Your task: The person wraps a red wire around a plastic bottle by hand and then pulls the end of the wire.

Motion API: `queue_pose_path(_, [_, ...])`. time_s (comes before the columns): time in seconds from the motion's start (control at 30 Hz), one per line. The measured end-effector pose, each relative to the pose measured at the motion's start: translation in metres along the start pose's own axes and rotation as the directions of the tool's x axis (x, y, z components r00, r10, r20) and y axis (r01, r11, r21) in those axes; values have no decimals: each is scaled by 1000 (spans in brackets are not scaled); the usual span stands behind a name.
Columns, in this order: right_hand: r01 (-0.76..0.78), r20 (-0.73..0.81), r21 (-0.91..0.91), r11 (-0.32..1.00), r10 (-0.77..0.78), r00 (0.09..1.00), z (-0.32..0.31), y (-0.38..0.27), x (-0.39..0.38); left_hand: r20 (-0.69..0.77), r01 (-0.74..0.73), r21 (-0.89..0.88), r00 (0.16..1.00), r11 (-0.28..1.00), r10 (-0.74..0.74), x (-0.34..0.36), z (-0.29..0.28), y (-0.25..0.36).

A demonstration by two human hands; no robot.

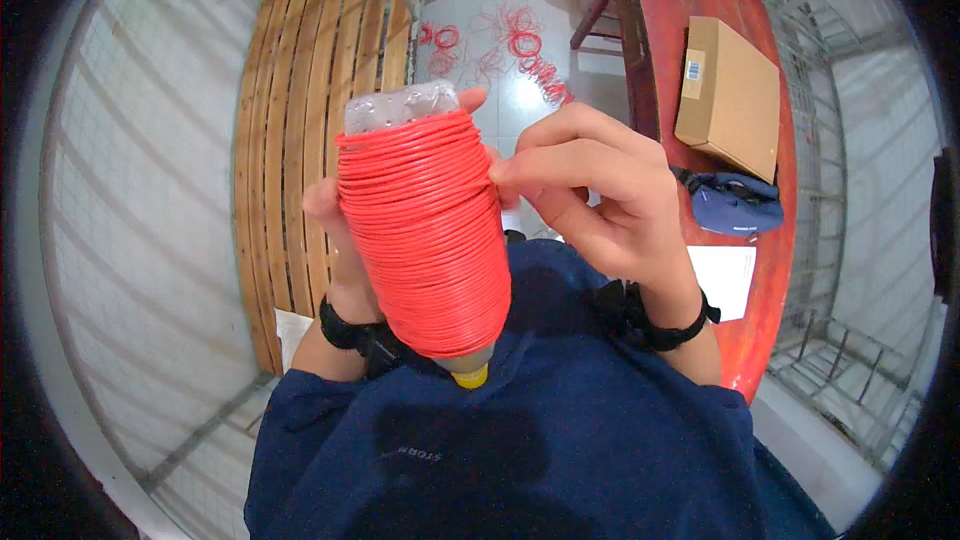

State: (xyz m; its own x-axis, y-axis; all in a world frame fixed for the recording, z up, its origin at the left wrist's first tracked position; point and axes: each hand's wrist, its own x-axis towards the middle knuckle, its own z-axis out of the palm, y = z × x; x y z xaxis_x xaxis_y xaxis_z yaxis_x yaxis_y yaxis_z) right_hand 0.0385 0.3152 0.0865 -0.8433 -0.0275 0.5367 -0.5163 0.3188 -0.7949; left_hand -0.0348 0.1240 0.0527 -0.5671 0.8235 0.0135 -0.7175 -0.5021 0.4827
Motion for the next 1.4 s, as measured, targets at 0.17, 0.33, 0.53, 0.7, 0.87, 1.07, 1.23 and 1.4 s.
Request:
queue_pose_path(0.17, [12,19,-27,1000,-12,1000,-4,-6,-3,-123,-60,-67,991,996,52,-5,5,-12])
queue_pose_path(0.33, [94,25,-45,995,-93,995,-8,-5,-4,-61,-9,-27,998,1000,7,-10,6,-16])
queue_pose_path(0.53, [131,3,-44,990,-131,991,3,-10,-8,-228,-71,-155,973,985,35,-15,20,-15])
queue_pose_path(0.7, [119,46,9,993,-119,992,4,-5,-8,-11,-112,-137,994,984,112,-20,-12,-22])
queue_pose_path(0.87, [53,54,29,998,-54,997,8,-1,-10,-54,-44,-44,998,998,42,-35,-3,-3])
queue_pose_path(1.07, [46,80,48,998,-50,996,23,1,-5,-261,39,71,965,997,-19,-43,4,-1])
queue_pose_path(1.23, [115,97,49,992,-119,988,27,0,5,-144,-113,76,982,991,123,-47,-10,-5])
queue_pose_path(1.4, [77,95,70,995,-84,992,30,5,5,-306,-165,42,937,985,170,-45,4,-6])
